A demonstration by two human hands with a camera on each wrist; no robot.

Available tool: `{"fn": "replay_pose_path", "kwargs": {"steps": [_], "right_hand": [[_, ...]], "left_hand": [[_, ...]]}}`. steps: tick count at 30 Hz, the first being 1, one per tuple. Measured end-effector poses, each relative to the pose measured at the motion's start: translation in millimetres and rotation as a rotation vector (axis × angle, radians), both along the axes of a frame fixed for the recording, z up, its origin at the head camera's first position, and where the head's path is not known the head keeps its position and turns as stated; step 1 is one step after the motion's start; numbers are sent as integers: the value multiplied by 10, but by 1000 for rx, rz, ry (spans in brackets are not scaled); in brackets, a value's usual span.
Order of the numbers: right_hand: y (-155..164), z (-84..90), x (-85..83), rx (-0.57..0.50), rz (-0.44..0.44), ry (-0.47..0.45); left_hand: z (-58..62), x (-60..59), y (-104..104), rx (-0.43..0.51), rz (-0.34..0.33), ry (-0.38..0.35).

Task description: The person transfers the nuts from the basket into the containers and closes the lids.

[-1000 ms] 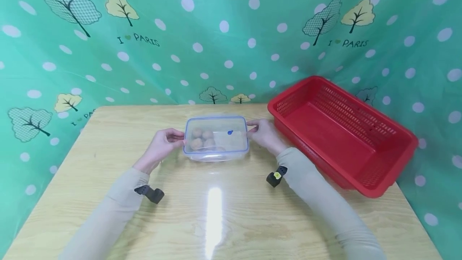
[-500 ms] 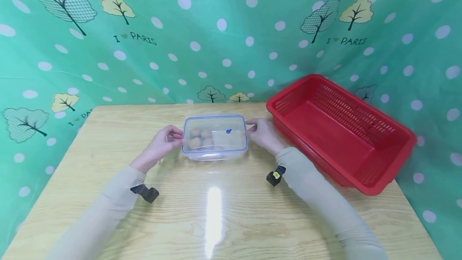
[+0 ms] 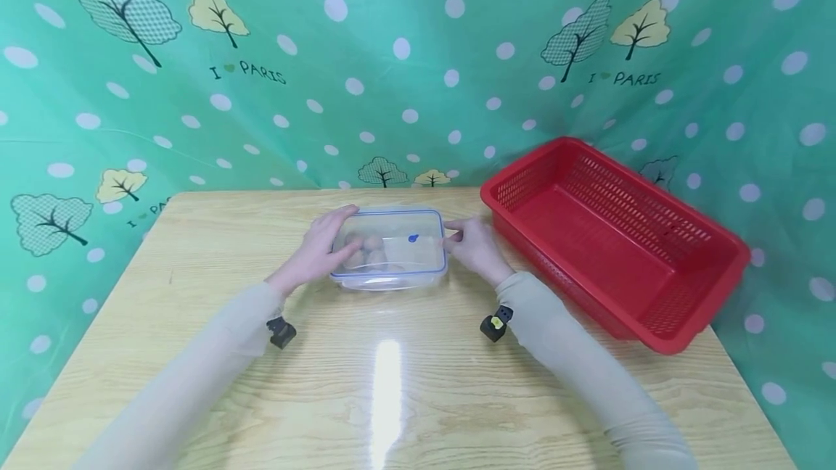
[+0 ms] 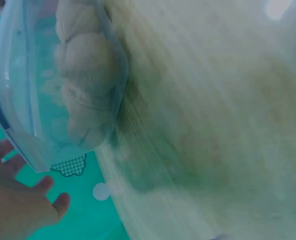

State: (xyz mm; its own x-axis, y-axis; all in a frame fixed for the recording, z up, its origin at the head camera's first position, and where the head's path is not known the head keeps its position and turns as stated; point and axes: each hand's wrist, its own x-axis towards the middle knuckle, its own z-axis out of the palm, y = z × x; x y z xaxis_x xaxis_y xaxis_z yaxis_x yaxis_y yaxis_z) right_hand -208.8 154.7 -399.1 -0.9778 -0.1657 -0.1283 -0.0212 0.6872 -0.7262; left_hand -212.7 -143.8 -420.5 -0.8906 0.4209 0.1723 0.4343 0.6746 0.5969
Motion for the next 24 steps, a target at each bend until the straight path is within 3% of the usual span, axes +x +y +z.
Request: {"fn": "replay_pose_path", "kwargs": {"steps": [8, 13, 19, 24], "right_hand": [[-6, -2, 44, 6, -15, 11], [-3, -38, 28, -33, 10, 102], [-153, -77, -69, -41, 180, 296], [-341, -121, -192, -10, 330, 349]], "left_hand": [[48, -185, 39, -30, -87, -35], [67, -230, 18, -81, -129, -20], [101, -275, 17, -96, -142, -59], [87, -277, 39, -84, -159, -80]]}}
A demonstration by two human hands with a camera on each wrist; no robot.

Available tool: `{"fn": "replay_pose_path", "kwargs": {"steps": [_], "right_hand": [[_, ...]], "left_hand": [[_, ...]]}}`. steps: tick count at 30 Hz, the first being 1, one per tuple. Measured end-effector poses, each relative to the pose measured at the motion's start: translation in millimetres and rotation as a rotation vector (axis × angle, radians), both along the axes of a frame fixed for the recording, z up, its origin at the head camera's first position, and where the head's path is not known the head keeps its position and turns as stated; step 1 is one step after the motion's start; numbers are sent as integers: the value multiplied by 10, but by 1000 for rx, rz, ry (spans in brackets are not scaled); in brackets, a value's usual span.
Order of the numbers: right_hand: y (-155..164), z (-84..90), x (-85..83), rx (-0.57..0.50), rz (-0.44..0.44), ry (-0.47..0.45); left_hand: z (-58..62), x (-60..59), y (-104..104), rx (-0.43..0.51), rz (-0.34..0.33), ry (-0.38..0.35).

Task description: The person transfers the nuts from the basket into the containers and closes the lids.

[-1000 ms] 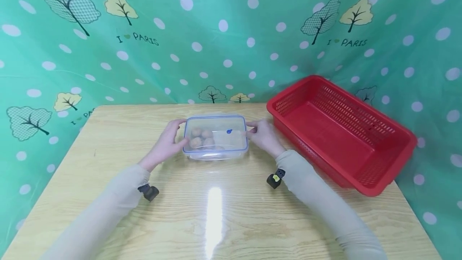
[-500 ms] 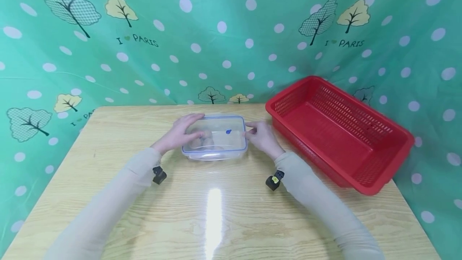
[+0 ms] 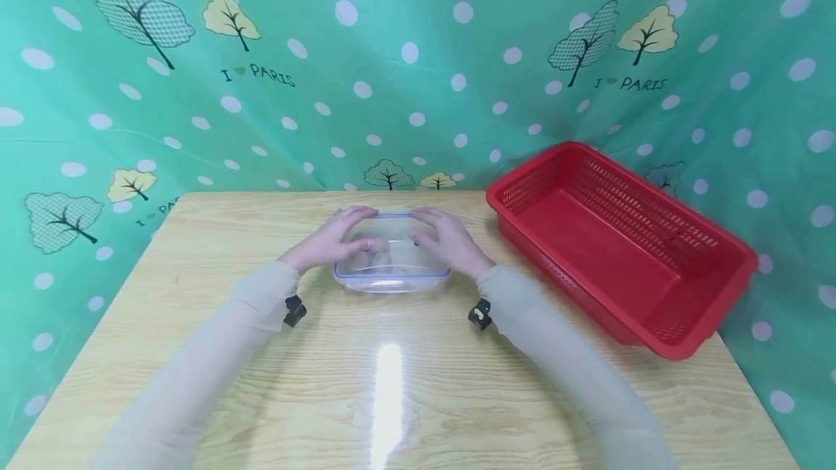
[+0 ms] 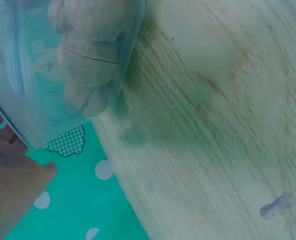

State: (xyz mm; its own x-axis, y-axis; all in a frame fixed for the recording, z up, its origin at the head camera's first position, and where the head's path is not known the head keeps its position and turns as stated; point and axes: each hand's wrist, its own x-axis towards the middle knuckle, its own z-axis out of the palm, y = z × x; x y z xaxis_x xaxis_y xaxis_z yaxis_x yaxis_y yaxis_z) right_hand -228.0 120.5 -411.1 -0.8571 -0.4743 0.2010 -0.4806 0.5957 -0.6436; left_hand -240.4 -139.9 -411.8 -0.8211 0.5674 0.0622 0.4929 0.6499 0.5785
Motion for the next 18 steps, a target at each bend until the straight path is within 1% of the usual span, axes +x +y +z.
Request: {"fn": "replay_pose_path", "kwargs": {"steps": [3, 5, 7, 13, 18], "right_hand": [[-106, -60, -63, 97, 36, 76], [-140, -95, -83, 168, 33, 134], [-162, -126, -96, 213, 19, 174], [-185, -142, -115, 211, -5, 181], [-185, -155, -125, 232, -4, 182]], "left_hand": [[-4, 23, 7, 12, -8, 10], [-16, 35, 23, 23, -8, 19], [-38, 44, 32, 25, -2, 48], [-105, 52, 72, 23, 24, 184], [-171, 79, 95, 49, 64, 227]]}}
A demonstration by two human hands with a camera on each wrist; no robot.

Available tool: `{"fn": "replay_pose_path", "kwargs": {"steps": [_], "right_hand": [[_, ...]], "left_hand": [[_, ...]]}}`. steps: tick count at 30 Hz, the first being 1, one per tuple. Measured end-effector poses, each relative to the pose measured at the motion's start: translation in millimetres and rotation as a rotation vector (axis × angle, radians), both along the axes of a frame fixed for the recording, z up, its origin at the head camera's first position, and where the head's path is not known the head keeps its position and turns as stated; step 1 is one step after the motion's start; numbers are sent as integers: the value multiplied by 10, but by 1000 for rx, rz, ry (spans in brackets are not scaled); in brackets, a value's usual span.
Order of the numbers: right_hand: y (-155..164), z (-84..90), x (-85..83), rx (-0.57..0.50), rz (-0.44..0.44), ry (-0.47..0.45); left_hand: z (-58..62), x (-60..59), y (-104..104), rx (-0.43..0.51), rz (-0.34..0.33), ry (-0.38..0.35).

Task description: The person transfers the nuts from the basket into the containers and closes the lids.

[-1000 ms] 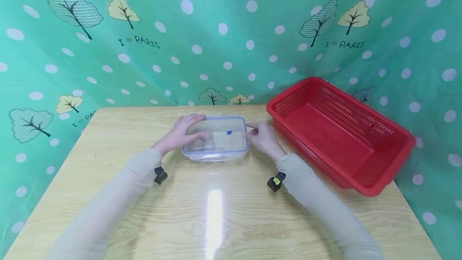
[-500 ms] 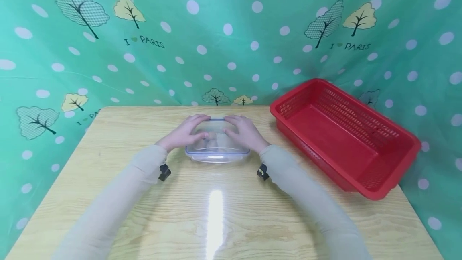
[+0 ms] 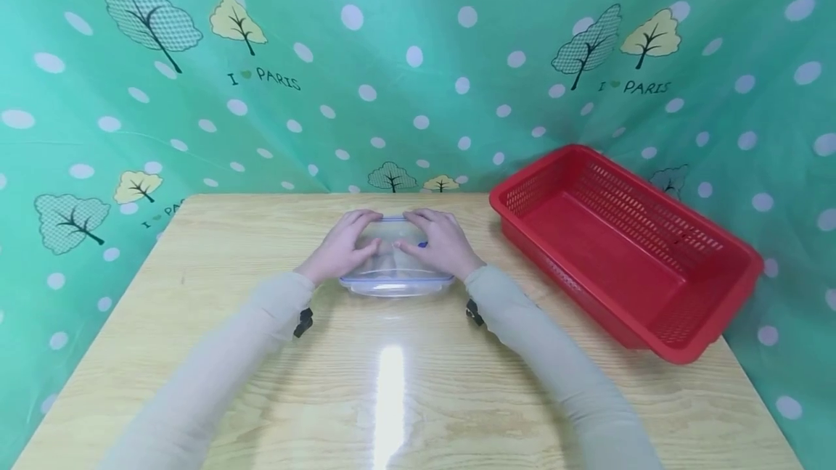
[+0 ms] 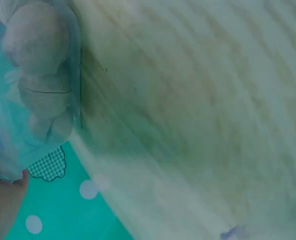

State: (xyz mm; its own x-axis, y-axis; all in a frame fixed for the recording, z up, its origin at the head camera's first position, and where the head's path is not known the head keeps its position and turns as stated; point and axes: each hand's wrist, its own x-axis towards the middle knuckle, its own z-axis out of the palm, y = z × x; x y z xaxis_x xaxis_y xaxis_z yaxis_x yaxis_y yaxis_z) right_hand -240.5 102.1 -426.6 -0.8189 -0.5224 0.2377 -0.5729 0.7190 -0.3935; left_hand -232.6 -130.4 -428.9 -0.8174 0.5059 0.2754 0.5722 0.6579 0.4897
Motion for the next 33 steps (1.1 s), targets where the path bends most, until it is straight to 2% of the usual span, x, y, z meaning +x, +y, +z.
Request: {"fn": "replay_pose_path", "kwargs": {"steps": [5, 12, 19, 33], "right_hand": [[0, 4, 1, 3, 11, 8], [-12, 1, 12, 14, 10, 5], [-31, 12, 24, 23, -6, -11], [-43, 59, 17, 48, -13, -37]], "left_hand": [[-48, 30, 11, 60, 37, -6], [-91, 19, 6, 121, 42, -2], [-67, 12, 10, 170, 48, -18], [-97, -30, 31, 194, 66, -15]]}}
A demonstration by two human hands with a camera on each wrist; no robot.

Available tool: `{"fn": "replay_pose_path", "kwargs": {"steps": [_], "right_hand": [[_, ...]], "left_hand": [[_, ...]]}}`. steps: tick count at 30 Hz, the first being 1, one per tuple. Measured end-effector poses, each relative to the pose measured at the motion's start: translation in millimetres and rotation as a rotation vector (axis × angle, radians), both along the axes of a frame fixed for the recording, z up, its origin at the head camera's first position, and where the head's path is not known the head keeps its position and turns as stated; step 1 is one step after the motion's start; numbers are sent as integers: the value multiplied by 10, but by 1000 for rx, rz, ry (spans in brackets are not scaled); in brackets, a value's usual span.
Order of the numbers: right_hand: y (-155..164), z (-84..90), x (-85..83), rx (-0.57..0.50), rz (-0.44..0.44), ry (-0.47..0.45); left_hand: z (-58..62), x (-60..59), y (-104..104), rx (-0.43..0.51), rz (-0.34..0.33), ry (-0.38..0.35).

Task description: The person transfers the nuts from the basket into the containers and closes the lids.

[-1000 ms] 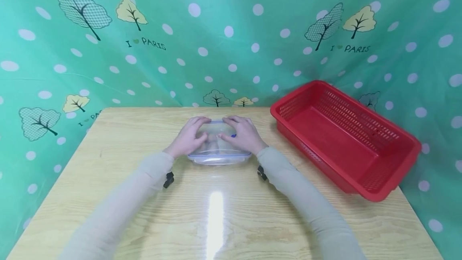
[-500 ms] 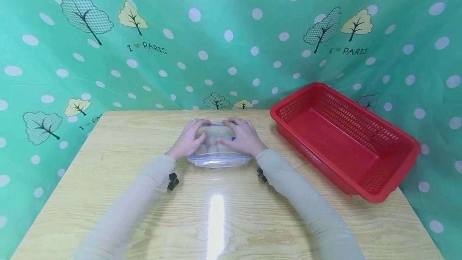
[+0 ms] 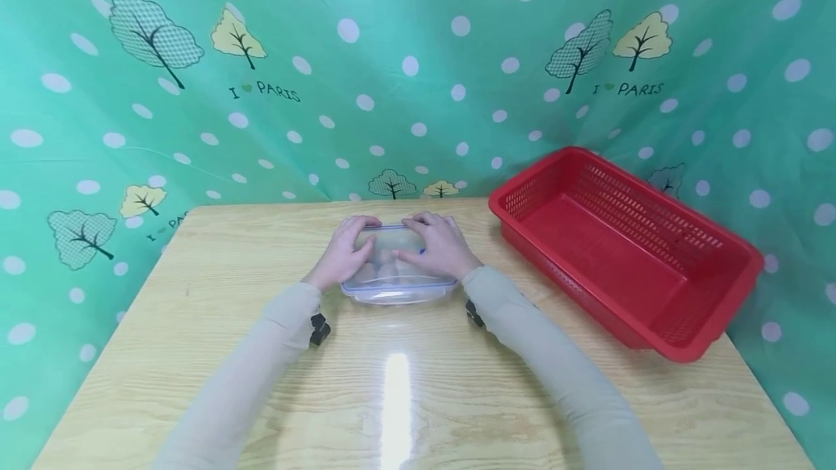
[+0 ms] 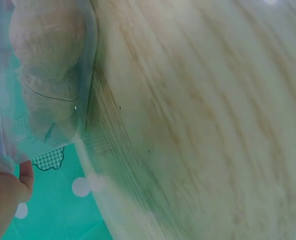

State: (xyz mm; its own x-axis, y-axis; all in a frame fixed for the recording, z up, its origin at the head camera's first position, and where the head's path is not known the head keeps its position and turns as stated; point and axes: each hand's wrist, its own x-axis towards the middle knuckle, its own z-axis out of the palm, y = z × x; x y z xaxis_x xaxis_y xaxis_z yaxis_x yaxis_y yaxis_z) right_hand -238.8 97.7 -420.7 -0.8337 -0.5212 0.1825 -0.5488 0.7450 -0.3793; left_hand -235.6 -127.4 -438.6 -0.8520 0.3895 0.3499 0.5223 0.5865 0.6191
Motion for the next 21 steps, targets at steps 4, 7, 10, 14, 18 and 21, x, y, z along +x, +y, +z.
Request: {"fn": "replay_pose_path", "kwargs": {"steps": [4, 7, 10, 14, 18, 21], "right_hand": [[-1, -8, -4, -6, 3, -2], [2, -19, -10, -2, 2, 0], [7, -32, -11, 15, 2, 0], [12, -44, -8, 32, 2, 16], [14, -45, -6, -10, 1, 44], [13, -51, -9, -54, -1, 51]], "left_hand": [[-8, 1, 2, 9, 7, -5], [-8, 2, 9, 16, 7, -12], [-10, 5, 19, 29, 2, -12], [-17, 12, 18, 34, -8, 5], [-22, 21, 8, 31, -30, 31], [-19, 26, 3, 32, -46, 38]]}}
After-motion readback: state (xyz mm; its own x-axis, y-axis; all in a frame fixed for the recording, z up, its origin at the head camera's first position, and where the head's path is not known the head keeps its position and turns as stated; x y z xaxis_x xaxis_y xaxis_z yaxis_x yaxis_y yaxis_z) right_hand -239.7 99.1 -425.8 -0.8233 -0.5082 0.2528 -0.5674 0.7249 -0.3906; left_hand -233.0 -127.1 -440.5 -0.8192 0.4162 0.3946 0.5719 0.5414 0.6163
